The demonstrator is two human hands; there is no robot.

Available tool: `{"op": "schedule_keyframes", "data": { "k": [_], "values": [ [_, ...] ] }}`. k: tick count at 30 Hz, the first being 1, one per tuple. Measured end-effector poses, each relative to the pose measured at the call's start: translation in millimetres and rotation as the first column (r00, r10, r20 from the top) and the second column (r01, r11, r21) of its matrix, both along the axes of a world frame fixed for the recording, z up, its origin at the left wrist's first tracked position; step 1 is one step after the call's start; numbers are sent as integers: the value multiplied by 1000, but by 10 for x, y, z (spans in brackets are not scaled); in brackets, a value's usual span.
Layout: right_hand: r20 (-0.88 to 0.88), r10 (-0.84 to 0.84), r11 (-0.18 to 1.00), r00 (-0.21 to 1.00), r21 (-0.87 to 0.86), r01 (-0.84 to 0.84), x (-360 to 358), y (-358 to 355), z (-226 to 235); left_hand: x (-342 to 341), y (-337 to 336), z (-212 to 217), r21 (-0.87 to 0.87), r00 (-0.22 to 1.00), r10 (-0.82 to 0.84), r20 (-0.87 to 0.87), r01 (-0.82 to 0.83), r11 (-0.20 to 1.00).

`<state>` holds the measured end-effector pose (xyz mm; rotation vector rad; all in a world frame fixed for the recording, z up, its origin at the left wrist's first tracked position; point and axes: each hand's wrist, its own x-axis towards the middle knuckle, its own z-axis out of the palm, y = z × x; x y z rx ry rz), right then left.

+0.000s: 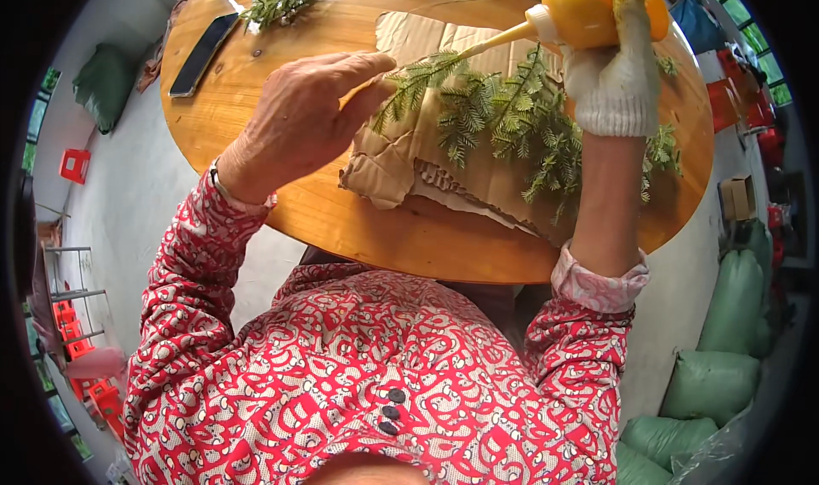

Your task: The person applies glue from a squeeze bottle onto artificial pine sprigs and sticks them onto a piece of cardboard on the table.

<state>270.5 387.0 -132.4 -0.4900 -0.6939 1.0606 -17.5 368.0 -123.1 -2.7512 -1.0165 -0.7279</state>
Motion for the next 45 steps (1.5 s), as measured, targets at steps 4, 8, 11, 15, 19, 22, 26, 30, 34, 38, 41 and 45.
{"op": "schedule_keyframes", "data": {
  "k": [4,8,11,15,19,22,26,30,34,38,41,45],
  "values": [
    [-20,36,999,999,18,-35,-90,-36,20,-61,293,-74,-132,941,-260,217,292,947],
    [45,31,999,998,15,-32,-4,-89,46,-15,555,-105,22,868,-403,289,415,910],
    [58,16,1000,998,22,-17,20,-78,67,29,574,15,42,867,-452,210,454,890],
    [34,-12,999,999,45,10,-2,-47,80,57,544,202,-55,897,-434,-88,431,901],
    [8,-59,994,998,96,58,-22,5,57,-11,614,-37,17,943,-296,-151,302,953],
    [6,-50,995,999,85,49,14,10,53,82,496,32,-133,965,-184,-186,161,978],
    [-2,-33,997,999,68,33,53,8,48,171,288,239,-295,967,-41,-251,-36,955],
    [-25,-11,999,1000,48,12,82,-10,59,206,242,390,-358,952,62,-299,-172,918],
    [-40,21,998,999,54,-19,85,-6,79,84,654,233,223,851,-525,-4,512,829],
    [-83,-5,1000,997,25,7,80,-5,82,265,666,4,276,917,-388,-96,399,874],
    [-86,-27,999,996,22,29,56,1,95,251,647,-15,231,947,-289,-144,316,920],
    [-50,-70,996,996,46,72,-13,15,131,119,616,-8,38,964,-145,-222,158,987]
  ]
}}
